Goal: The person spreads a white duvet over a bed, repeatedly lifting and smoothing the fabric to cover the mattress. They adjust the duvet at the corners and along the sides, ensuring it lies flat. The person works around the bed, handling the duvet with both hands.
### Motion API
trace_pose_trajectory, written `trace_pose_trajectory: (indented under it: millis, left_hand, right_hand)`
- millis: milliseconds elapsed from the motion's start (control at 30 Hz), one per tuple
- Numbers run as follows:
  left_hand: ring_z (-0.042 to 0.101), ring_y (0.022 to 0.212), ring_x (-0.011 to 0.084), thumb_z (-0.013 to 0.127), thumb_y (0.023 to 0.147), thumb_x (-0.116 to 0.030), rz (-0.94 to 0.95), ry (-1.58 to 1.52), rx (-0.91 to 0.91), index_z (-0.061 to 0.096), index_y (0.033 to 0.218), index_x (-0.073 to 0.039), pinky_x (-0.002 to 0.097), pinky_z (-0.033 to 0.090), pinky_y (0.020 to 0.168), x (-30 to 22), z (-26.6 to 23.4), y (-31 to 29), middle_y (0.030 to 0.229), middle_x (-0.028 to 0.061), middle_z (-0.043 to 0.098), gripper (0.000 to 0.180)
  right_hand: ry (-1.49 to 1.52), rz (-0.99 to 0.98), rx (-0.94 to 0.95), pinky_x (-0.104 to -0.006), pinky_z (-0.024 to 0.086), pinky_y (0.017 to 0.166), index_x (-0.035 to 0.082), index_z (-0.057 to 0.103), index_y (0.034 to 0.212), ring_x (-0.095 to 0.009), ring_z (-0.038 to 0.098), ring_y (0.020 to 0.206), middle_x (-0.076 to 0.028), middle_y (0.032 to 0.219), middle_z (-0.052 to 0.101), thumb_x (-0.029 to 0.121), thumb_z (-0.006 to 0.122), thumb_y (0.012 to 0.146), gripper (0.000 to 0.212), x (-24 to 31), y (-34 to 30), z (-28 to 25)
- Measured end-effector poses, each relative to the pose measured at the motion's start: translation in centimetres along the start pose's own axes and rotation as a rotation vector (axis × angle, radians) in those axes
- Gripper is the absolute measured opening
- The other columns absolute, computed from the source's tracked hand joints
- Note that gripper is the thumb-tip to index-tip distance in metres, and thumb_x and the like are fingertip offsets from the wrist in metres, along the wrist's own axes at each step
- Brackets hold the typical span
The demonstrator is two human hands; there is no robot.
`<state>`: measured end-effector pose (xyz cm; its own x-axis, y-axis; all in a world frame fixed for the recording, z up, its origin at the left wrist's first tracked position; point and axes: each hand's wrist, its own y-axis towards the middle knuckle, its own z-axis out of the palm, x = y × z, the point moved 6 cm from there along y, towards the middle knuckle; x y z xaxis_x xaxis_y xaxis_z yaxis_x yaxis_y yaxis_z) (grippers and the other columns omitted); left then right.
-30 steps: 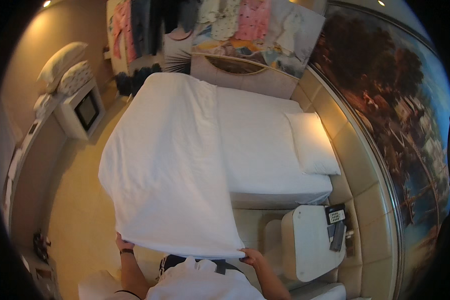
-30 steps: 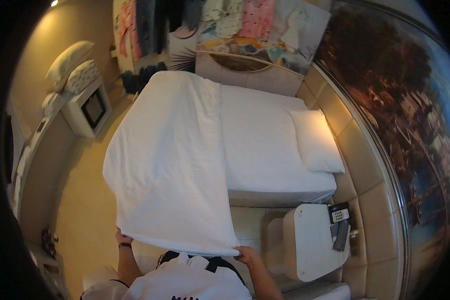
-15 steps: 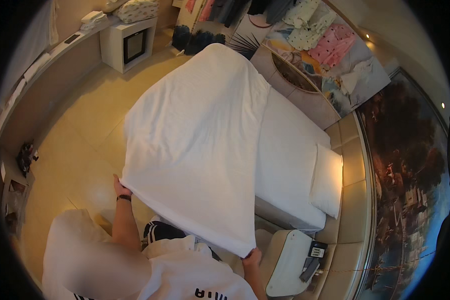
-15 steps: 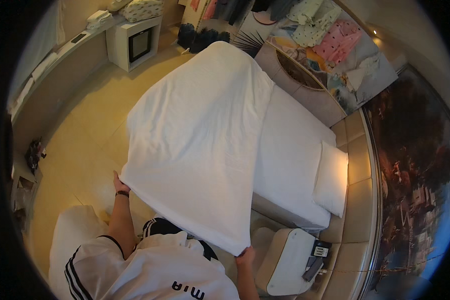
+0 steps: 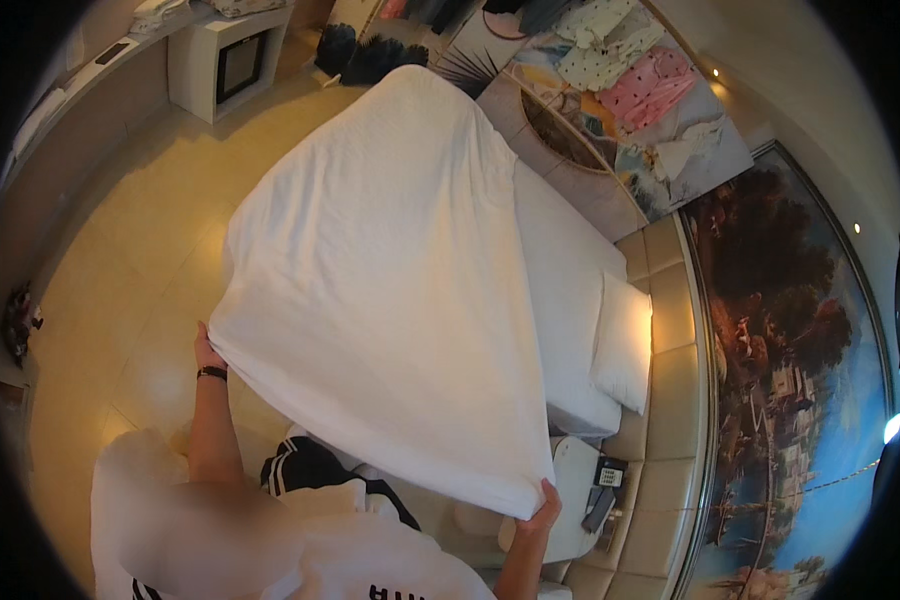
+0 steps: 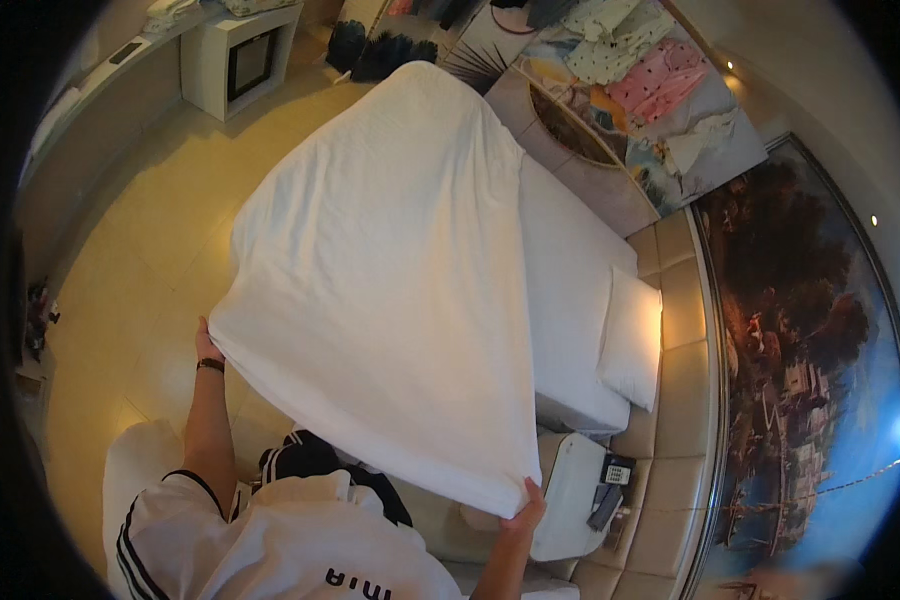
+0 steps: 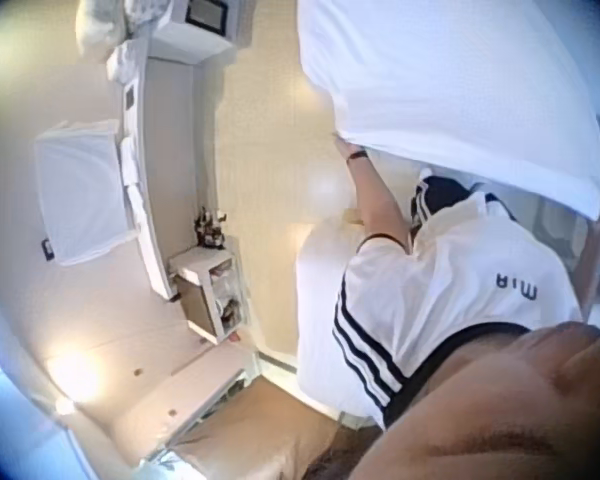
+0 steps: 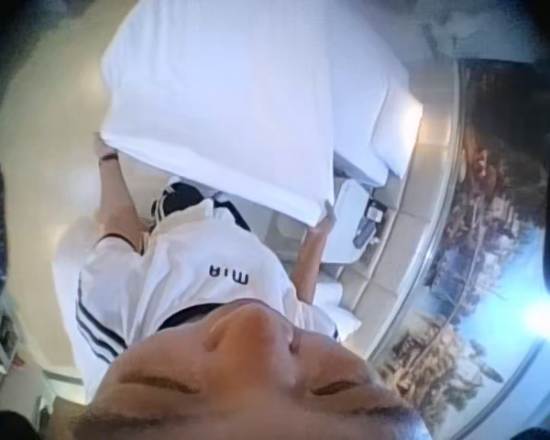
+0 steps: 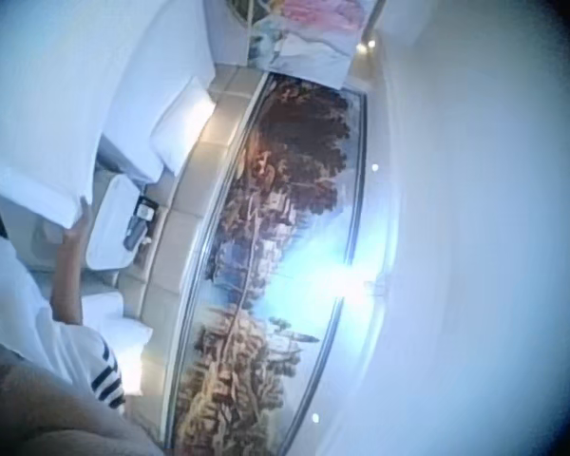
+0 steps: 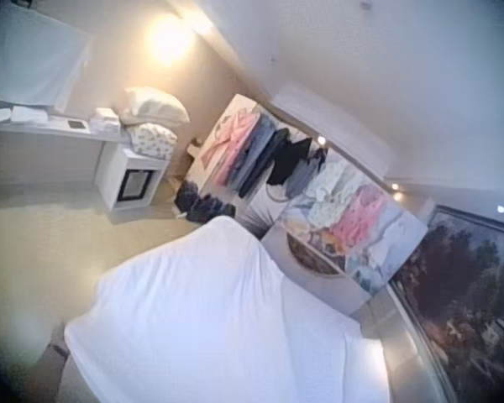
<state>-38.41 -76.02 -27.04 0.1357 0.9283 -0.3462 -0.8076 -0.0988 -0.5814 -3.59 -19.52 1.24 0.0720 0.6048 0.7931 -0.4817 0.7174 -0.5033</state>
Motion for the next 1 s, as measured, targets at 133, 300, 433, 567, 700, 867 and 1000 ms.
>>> trace_pose_trajectory:
  millis: [133,300,433,567,700,867,1000]
  left_hand:
    - [0.044,0.112,0.0305,0.034,0.090,-0.044,0.042,-0.073,0.181,0.037,0.125,0.001,0.0420,0.037,0.095,-2.1,3.8,-4.7,0.125,0.0164,0.043,0.056]
    - [0.045,0.111,0.0294,0.036,0.090,-0.044,0.186,-0.064,0.299,0.036,0.125,0.000,0.0408,0.038,0.094,-5.5,6.4,-13.1,0.126,0.0160,0.043,0.056]
    - [0.045,0.112,0.0288,0.038,0.090,-0.042,0.356,0.071,0.208,0.035,0.126,0.001,0.0405,0.038,0.094,-8.0,5.5,-19.1,0.125,0.0158,0.044,0.056]
    - [0.045,0.112,0.0287,0.039,0.090,-0.038,0.387,0.192,0.181,0.036,0.125,0.002,0.0405,0.039,0.093,-8.2,1.0,-24.7,0.124,0.0151,0.044,0.052]
    - [0.044,0.112,0.0291,0.037,0.091,-0.032,0.327,0.105,0.138,0.037,0.124,0.003,0.0411,0.037,0.094,-7.0,-4.4,-30.0,0.125,0.0147,0.044,0.048]
    - [0.047,0.109,0.0279,0.035,0.092,-0.026,0.293,0.187,0.059,0.040,0.121,0.003,0.0393,0.039,0.093,-6.7,-8.0,-30.9,0.122,0.0144,0.047,0.042]
    - [0.048,0.107,0.0275,0.037,0.090,-0.021,0.291,0.123,0.102,0.044,0.117,0.002,0.0387,0.039,0.093,-6.0,-4.6,-28.7,0.118,0.0149,0.050,0.037]
  right_hand:
    - [0.103,-0.042,-0.009,-0.0479,0.043,0.084,-0.004,0.048,0.109,-0.036,0.051,0.096,-0.019,0.104,0.053,0.014,0.054,0.068,0.044,0.9,-3.5,-1.6]
    - [0.202,-0.047,0.069,-0.0489,0.042,0.085,-0.007,0.046,0.108,-0.037,0.051,0.095,-0.021,0.104,0.052,0.014,0.051,0.065,0.048,0.0,-2.0,-6.9]
    - [0.195,0.022,0.085,-0.0480,0.041,0.086,-0.008,0.041,0.114,-0.038,0.050,0.097,-0.022,0.107,0.050,0.015,0.052,0.061,0.058,-0.7,-3.2,-10.0]
    - [0.209,0.027,0.006,-0.0472,0.041,0.086,-0.006,0.043,0.114,-0.037,0.049,0.098,-0.020,0.105,0.051,0.013,0.050,0.058,0.059,-2.7,-2.9,-17.1]
    - [0.204,0.137,-0.096,-0.0496,0.041,0.085,-0.002,0.045,0.113,-0.036,0.048,0.099,-0.017,0.106,0.050,0.012,0.049,0.057,0.058,-4.9,-3.2,-23.1]
    - [0.069,0.403,-0.279,-0.0525,0.039,0.085,0.003,0.047,0.112,-0.035,0.047,0.102,-0.014,0.110,0.050,0.014,0.052,0.061,0.051,-10.1,-1.3,-27.4]
    - [0.212,0.474,-0.200,-0.0519,0.039,0.085,0.003,0.049,0.110,-0.034,0.050,0.099,-0.015,0.110,0.053,0.020,0.056,0.065,0.049,-9.6,2.6,-25.6]
